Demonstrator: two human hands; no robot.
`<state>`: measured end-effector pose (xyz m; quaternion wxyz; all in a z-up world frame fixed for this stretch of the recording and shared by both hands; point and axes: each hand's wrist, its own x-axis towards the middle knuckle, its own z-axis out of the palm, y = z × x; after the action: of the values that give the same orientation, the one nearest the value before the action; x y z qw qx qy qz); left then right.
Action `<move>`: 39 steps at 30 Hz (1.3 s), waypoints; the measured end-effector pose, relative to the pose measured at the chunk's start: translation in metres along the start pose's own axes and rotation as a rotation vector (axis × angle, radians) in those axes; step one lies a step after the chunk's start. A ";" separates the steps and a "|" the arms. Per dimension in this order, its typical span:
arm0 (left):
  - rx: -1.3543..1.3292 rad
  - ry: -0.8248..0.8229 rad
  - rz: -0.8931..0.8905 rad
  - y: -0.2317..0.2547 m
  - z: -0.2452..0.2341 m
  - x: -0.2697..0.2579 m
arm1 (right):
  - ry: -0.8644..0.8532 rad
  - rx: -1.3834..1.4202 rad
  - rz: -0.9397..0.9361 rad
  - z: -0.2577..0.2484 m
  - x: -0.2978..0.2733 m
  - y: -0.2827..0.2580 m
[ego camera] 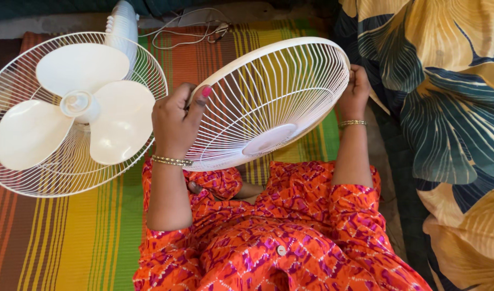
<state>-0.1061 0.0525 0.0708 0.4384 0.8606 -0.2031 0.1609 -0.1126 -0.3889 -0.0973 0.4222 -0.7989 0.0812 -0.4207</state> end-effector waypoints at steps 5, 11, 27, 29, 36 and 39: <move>-0.031 -0.001 -0.017 -0.011 -0.002 0.004 | -0.151 0.321 0.190 0.000 0.001 0.018; -0.063 -0.004 -0.059 -0.036 -0.002 0.014 | -0.333 0.824 0.386 -0.008 0.001 0.044; 0.216 0.051 0.336 0.002 0.043 0.069 | -0.244 0.834 0.308 0.001 -0.011 0.013; 0.325 -0.056 0.347 0.038 0.065 0.082 | -0.247 0.831 0.306 0.001 -0.011 0.016; 0.426 -0.140 0.331 0.071 0.092 0.120 | -0.237 0.902 0.378 -0.007 -0.014 0.029; 0.420 -0.103 0.342 0.070 0.095 0.116 | -0.228 0.951 0.341 -0.004 -0.017 0.042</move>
<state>-0.0301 -0.0866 0.1185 0.2059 0.8929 -0.3299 0.2271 -0.1171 -0.4095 -0.1373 0.8074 -0.5347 -0.0364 -0.2466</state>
